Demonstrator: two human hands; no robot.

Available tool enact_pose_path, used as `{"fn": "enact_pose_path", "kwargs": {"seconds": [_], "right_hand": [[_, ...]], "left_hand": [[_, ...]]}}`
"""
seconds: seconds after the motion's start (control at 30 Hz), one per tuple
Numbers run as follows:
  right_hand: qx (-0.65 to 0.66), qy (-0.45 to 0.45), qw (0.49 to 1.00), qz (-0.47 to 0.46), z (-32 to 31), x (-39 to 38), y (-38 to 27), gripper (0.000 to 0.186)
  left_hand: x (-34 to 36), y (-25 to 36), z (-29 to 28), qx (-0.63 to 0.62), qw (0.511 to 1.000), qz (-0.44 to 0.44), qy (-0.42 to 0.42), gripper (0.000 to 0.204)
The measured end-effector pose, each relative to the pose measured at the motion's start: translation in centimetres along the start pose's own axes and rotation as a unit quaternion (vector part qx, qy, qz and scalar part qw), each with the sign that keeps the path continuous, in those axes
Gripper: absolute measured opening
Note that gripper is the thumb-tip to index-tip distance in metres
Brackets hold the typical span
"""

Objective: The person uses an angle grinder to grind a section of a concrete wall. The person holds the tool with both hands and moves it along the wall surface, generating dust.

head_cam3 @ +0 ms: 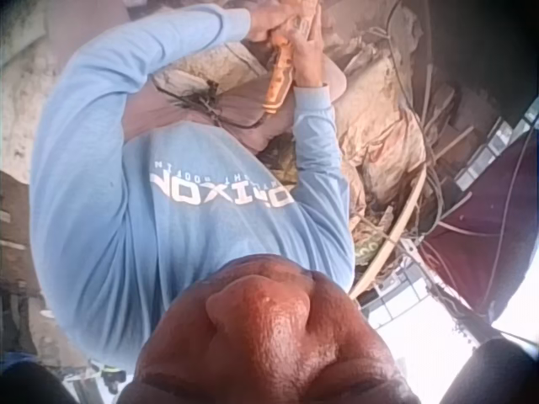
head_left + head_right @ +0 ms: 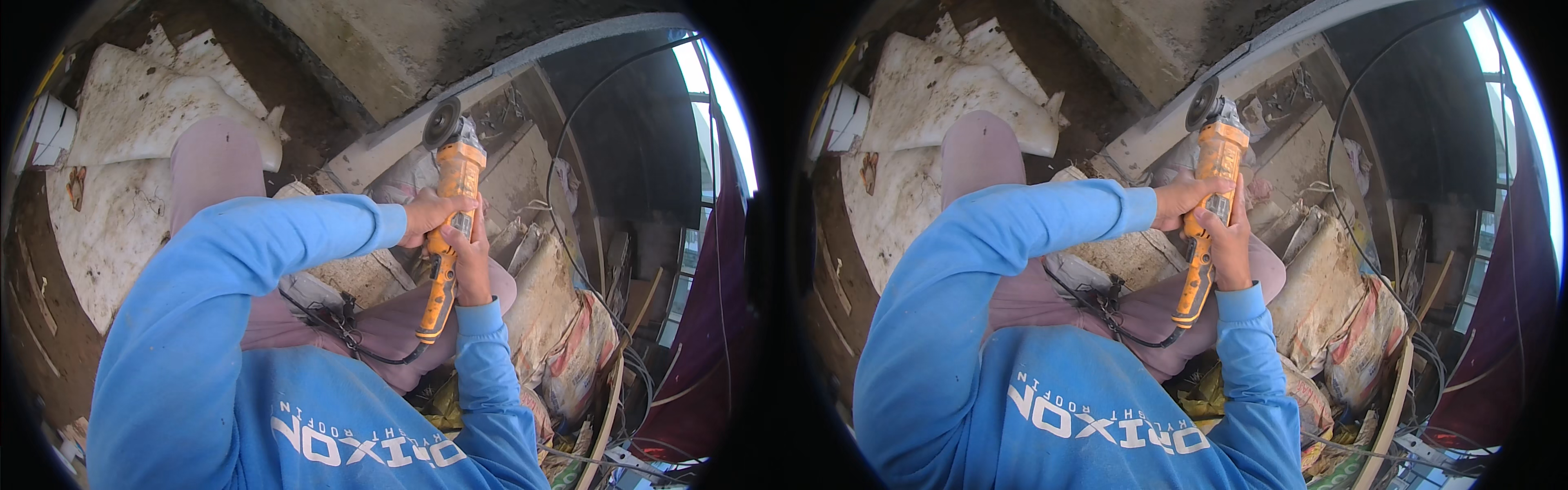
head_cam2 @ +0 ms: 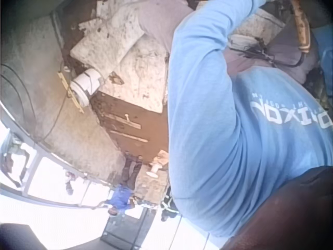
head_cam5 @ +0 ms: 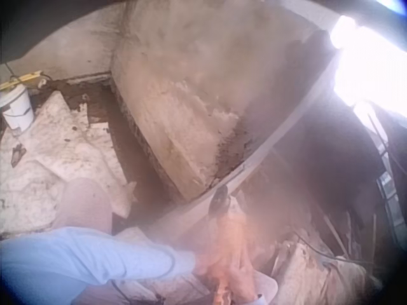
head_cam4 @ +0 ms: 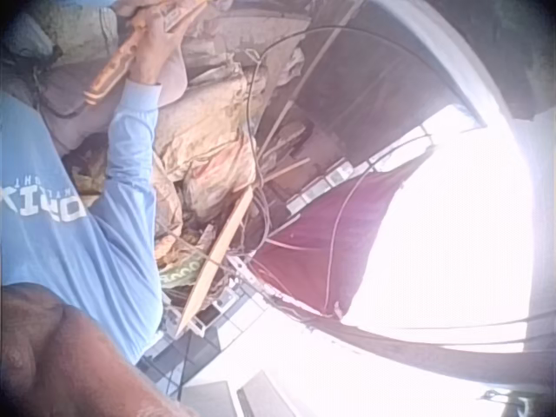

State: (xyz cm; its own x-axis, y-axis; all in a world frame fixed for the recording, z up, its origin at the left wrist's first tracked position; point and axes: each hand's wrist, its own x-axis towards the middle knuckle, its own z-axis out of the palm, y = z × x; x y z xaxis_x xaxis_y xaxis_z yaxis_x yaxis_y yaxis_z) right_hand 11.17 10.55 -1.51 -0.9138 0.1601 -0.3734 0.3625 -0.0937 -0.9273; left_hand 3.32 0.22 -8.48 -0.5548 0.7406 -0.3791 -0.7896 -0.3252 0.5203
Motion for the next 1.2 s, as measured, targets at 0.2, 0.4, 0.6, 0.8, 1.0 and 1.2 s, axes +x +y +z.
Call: {"fn": "enact_pose_path", "kwargs": {"seconds": [0.2,0.4,0.6,0.8,1.0,1.2], "right_hand": [[-0.012,-0.004,1.0,-0.012,-0.9,0.6,1.1,0.093],[-0.019,-0.006,1.0,-0.019,-1.2,0.8,1.5,0.093],[-0.003,-0.006,1.0,0.005,-0.2,0.2,0.4,0.094],[0.009,-0.011,1.0,0.0,-0.6,0.8,0.6,0.099],[0.013,-0.003,1.0,0.014,-0.6,0.6,0.0,0.102],[-0.002,0.006,1.0,0.002,-0.5,0.2,-0.4,0.103]], "left_hand": [[0.1,0.1,0.0,0.006,1.0,-0.013,0.006,0.063],[-0.7,0.7,0.3,0.01,1.0,-0.028,0.01,0.065],[-0.3,0.2,0.0,-0.006,1.0,-0.028,0.012,0.066],[0.2,0.1,-0.5,-0.016,0.999,-0.039,-0.002,0.061],[0.2,0.6,-0.3,-0.013,0.999,-0.039,-0.01,0.059],[-0.1,0.9,0.0,-0.017,0.999,-0.042,-0.021,0.059]]}}
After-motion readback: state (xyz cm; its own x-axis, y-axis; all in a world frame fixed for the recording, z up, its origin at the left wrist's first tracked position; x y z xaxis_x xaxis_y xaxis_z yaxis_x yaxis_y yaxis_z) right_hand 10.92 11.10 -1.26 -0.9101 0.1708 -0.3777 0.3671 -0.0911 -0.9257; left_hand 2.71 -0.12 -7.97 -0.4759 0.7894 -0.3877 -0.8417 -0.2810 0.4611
